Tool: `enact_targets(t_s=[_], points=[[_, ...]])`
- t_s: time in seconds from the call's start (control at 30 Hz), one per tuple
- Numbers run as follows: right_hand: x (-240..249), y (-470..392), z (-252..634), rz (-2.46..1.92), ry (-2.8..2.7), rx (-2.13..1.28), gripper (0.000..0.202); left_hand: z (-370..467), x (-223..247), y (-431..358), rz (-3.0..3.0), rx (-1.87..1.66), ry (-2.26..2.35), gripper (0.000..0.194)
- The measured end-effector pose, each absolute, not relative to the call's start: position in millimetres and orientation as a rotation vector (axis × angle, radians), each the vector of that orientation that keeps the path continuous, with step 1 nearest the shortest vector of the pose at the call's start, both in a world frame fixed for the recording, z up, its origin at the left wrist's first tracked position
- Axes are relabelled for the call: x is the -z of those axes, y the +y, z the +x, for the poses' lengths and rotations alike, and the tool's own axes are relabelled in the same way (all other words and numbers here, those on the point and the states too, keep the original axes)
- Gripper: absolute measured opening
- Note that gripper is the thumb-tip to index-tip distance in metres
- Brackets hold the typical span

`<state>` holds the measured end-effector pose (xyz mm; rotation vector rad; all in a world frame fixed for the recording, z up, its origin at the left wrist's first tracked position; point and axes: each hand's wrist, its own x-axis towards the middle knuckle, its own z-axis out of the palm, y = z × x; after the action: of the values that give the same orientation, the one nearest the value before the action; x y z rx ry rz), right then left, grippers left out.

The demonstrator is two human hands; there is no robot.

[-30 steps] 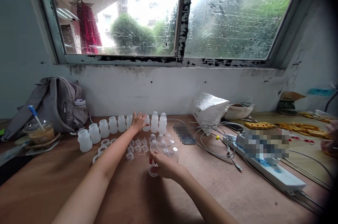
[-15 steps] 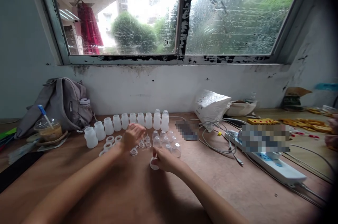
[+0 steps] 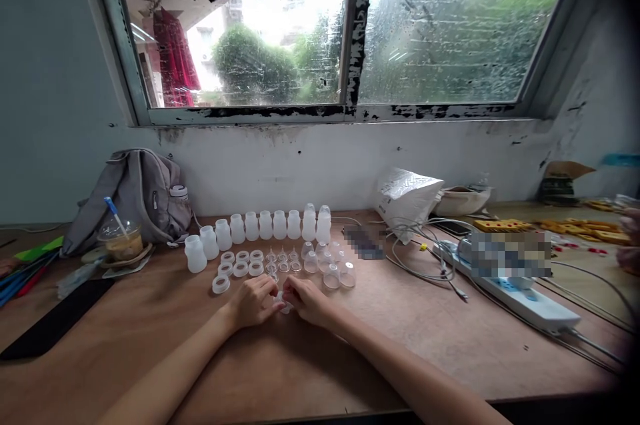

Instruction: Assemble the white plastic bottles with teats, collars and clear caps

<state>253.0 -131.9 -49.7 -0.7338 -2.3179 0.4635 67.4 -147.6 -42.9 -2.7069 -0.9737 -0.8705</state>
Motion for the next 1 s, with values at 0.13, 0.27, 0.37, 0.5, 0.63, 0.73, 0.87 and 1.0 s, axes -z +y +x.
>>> enact_targets(t_s=[0.13,0.27,0.37,0.5,0.63,0.73,0.87,1.0], points=[[51,-135,251,-0.658,-2.286,-0.479,0.011,69,41,-152,-2.767,0.914,-1.079,0.024],[53,-135,251,-0.669,-2.279,-0.465,0.016,71,37,-155,-2.817,0.932,-1.196,0.025],[54,-134,251,-0.701,-2.272,-0.482,0.021,71,35,-156,-2.861,0.928,-1.260,0.026],[53,-134,251,-0.703,-2.262,-0.511,0.021,70,33,-157,-2.939,0.936,-1.287,0.025],[50,-137,252,-0.681,-2.268,-0.534,0.021,70,32,-157,-2.963,0.934,-1.318,0.026],[48,-139,253,-0.670,-2.275,-0.549,0.024,69,32,-157,-2.967,0.918,-1.292,0.026],[49,-139,253,-0.673,-2.283,-0.549,0.027,67,32,-155,-2.959,0.902,-1.252,0.026],[50,-138,253,-0.647,-2.293,-0.522,0.033,66,31,-155,-2.958,0.861,-1.277,0.027]])
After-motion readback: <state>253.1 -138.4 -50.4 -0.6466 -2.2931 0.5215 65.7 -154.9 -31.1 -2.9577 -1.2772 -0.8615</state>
